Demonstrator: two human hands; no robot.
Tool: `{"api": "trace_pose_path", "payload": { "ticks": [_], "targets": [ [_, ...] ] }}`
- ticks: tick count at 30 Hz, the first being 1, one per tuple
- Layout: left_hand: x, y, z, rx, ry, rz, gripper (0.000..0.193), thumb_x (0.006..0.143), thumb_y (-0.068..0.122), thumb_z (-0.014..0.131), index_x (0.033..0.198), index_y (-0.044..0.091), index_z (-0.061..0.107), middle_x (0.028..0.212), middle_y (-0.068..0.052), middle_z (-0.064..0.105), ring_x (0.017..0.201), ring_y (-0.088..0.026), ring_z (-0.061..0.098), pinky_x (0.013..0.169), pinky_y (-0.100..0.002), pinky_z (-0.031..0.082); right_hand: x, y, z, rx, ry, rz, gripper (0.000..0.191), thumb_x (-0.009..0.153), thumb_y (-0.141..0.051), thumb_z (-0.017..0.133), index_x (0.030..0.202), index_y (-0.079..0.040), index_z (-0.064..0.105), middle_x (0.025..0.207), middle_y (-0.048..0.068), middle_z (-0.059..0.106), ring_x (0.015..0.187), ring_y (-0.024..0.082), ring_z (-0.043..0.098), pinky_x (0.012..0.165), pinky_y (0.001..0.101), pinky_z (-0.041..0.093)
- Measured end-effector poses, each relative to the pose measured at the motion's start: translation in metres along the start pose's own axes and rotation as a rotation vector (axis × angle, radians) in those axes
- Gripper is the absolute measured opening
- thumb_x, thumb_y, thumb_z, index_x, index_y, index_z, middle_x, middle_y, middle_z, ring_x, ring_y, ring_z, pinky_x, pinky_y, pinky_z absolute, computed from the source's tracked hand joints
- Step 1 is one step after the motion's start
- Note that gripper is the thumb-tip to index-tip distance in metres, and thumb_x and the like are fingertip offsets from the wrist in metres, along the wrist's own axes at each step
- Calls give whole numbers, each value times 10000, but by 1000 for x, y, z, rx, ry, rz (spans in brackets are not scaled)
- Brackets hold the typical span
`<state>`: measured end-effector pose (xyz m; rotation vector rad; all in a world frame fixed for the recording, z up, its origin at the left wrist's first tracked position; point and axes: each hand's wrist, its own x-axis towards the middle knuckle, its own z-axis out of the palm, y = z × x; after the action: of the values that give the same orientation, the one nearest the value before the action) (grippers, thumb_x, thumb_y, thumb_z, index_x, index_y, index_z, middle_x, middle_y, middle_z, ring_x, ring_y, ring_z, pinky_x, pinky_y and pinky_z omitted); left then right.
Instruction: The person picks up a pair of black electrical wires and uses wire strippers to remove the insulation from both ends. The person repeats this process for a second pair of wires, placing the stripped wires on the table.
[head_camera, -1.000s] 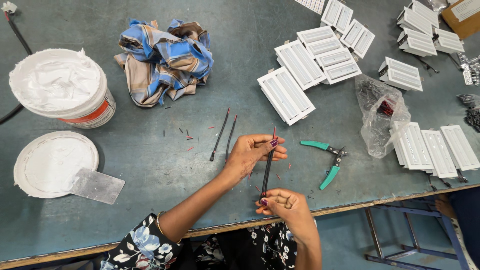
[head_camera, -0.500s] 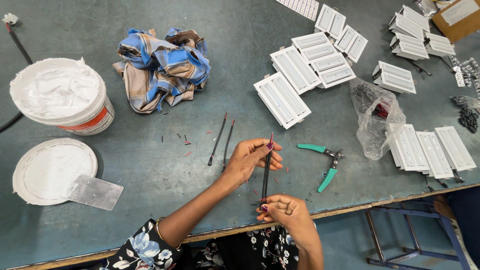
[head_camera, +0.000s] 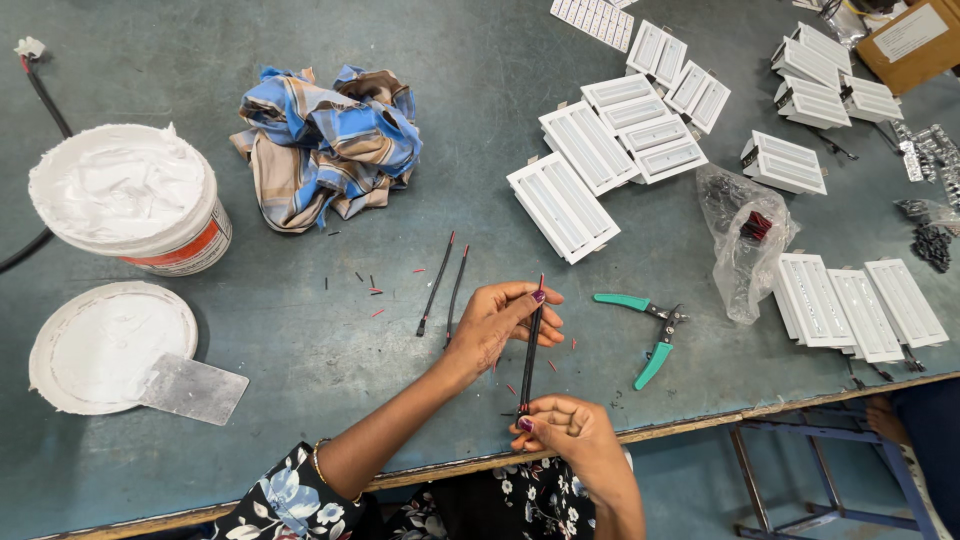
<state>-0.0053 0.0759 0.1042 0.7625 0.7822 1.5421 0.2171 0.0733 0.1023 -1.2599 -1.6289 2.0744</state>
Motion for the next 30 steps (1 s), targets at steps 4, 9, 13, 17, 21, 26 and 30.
{"api": "trace_pose_path", "payload": {
  "ticks": [4, 9, 13, 17, 21, 26, 30],
  "targets": [
    [0, 1, 1, 5, -1, -5, 354, 1046, 225, 525, 1153, -73, 684, 927, -163, 733, 818, -249, 769, 735, -336, 648, 0, 0, 1, -1, 0, 3, 227, 911, -61, 646, 1078, 85, 696, 880, 160, 797, 777, 212, 787, 726, 304, 622],
    [0, -1, 2, 4, 12, -24, 344, 1043, 221, 526, 1118, -70, 693, 912, -161, 737, 803, -248, 771, 721, -332, 646, -1, 2, 1, 7, 4, 5, 221, 909, -47, 651, 1077, 90, 696, 874, 155, 793, 770, 207, 782, 720, 306, 622],
    [1, -4, 2, -5, 17, -21, 339, 1038, 220, 538, 1081, -73, 703, 891, -161, 739, 779, -249, 770, 698, -335, 645, 0, 1, 1, 8, 9, 20, 225, 900, -44, 646, 1076, 84, 705, 867, 147, 794, 765, 202, 783, 717, 305, 624],
    [1, -8, 3, -32, 24, -27, 325, 1034, 210, 548, 1068, -72, 706, 881, -159, 738, 766, -250, 766, 687, -331, 641, 0, 1, 2, 7, 2, 10, 215, 905, -45, 654, 1066, 86, 709, 856, 143, 790, 759, 199, 778, 714, 301, 618],
    [1, -9, 2, -50, 5, -22, 324, 1031, 210, 551, 1061, -75, 703, 876, -163, 739, 763, -251, 769, 686, -334, 644, 0, 1, 2, 13, 5, 12, 211, 903, -45, 661, 1062, 86, 709, 848, 141, 790, 754, 200, 777, 712, 302, 617],
    [0, -8, 1, -80, -15, -5, 333, 1023, 219, 564, 1065, -82, 703, 880, -173, 741, 769, -252, 769, 688, -335, 642, -1, 1, 2, 7, 3, 21, 216, 901, -50, 662, 1063, 84, 714, 845, 141, 792, 758, 200, 779, 710, 298, 615],
    [0, -8, 2, -63, -12, 7, 342, 1020, 222, 568, 1052, -89, 707, 864, -180, 742, 757, -260, 771, 673, -339, 648, -1, 0, 1, -3, 6, 27, 217, 903, -56, 657, 1063, 78, 718, 846, 143, 796, 760, 202, 784, 709, 296, 617]
  ]
}}
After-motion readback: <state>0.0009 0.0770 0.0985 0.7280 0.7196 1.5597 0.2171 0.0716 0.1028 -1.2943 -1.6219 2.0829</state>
